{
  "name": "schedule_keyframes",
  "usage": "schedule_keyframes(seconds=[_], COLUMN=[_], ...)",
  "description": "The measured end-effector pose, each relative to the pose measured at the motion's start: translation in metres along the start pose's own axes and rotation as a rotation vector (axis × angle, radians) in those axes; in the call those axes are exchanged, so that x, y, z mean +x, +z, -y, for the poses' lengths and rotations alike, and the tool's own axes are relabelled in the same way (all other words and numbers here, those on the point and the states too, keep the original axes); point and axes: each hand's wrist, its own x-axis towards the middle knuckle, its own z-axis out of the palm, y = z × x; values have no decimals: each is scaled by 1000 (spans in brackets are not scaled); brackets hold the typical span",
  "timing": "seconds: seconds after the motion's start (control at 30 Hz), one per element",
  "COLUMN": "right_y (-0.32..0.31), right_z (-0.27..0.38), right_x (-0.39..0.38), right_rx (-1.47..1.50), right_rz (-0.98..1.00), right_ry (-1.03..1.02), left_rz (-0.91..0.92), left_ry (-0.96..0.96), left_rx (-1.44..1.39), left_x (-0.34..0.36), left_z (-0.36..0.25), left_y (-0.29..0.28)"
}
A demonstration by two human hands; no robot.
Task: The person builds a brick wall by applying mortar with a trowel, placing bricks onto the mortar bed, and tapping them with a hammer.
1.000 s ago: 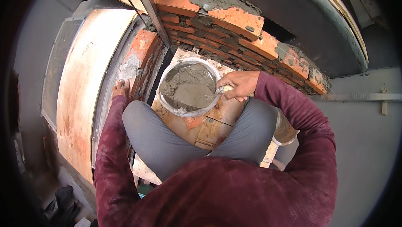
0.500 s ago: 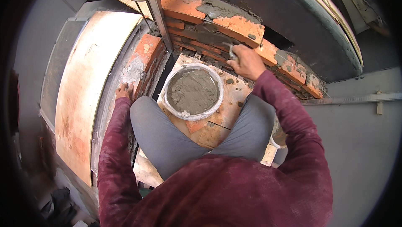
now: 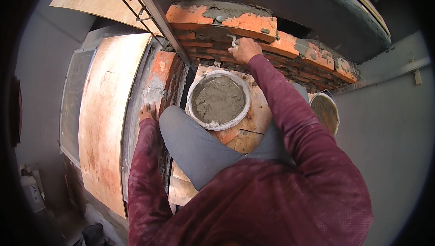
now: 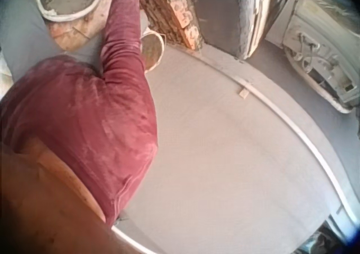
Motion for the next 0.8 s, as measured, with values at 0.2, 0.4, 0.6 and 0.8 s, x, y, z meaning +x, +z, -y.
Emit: schedule_keyframes(seconds=[0.2, 0.4, 0.6, 0.8], right_y=[-31, 37, 20, 2], right_z=[-31, -19, 3, -23], right_x=[-40, -51, -7, -30], right_rx=[3, -137, -19, 206], right_rz=[-34, -48, -46, -10], right_ry=[-58, -202, -53, 43], left_rz=[34, 30, 26, -1], left_ry=[-2, -6, -44, -1], left_rx=[24, 58, -52, 38], left_x=[-1, 5, 0, 1], left_z=[5, 4, 0, 12], left_y=[5, 1, -6, 5])
